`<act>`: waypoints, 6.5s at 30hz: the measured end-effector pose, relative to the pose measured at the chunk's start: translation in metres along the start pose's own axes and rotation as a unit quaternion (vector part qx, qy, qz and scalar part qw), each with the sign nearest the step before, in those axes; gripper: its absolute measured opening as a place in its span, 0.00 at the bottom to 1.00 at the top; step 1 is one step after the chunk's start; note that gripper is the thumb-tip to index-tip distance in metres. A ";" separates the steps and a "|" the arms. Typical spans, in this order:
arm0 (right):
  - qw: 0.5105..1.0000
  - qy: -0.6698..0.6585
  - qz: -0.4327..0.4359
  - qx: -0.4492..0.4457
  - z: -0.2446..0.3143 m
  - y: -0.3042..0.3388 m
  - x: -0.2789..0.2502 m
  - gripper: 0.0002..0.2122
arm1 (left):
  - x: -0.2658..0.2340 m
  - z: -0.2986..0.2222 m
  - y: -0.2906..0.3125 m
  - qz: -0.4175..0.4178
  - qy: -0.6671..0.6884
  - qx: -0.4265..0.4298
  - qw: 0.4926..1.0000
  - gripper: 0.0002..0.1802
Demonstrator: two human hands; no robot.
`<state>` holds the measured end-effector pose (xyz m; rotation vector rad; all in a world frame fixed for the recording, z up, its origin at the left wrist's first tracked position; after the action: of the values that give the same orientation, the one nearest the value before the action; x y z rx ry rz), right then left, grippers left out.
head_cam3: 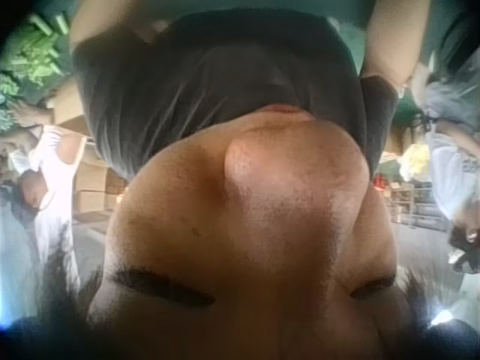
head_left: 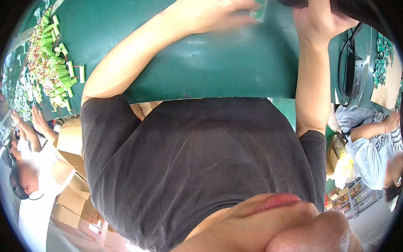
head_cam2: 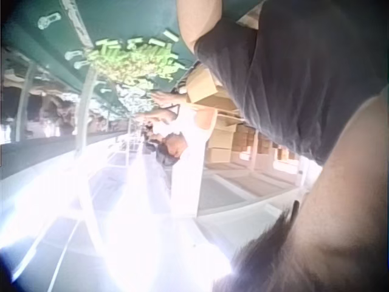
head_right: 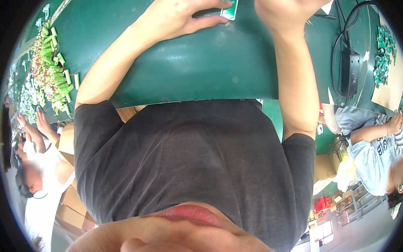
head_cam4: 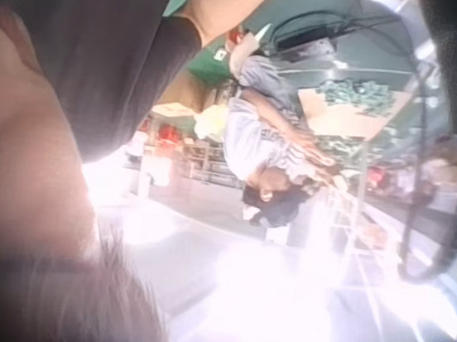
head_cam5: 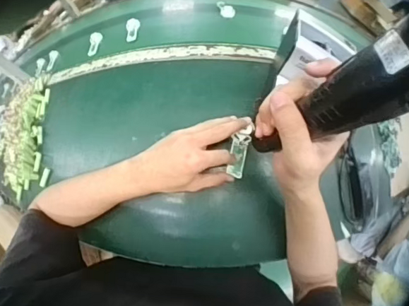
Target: Assembling small electronic components using an electric screwdriver on a factory assembly line.
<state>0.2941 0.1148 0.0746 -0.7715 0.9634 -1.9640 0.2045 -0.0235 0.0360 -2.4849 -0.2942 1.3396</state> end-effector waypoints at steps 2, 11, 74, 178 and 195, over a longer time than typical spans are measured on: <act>1.000 0.003 -0.002 -0.010 -0.003 0.003 0.002 0.21 | 0.002 0.002 0.000 -0.004 0.004 0.000 1.000 0.13; 0.999 0.031 0.013 0.031 -0.009 0.005 0.004 0.21 | 0.004 0.002 0.002 -0.036 0.020 0.027 0.999 0.13; 0.991 0.076 0.018 0.113 -0.009 0.037 0.006 0.23 | -0.112 0.253 -0.141 -0.131 -0.271 -0.191 0.934 0.33; 0.985 0.100 -0.024 -0.139 0.061 -0.054 -0.047 0.26 | -0.013 -0.017 -0.026 0.061 0.014 -0.048 0.997 0.17; 0.999 -0.043 -0.018 0.015 0.012 -0.011 0.005 0.28 | 0.002 -0.009 0.001 -0.047 0.041 -0.008 0.998 0.16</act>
<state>0.2970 0.1109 0.0905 -0.8545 0.8718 -1.9562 0.2127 -0.0259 0.0388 -2.4974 -0.3987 1.2003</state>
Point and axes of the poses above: each hand's wrist, its own y-axis away from the middle knuckle, its own x-axis out of the palm, z = x × y, the point moved 5 cm from there along -y, towards the middle knuckle, and after that the axes turned 11 degrees about -x, right-handed, at the moved point
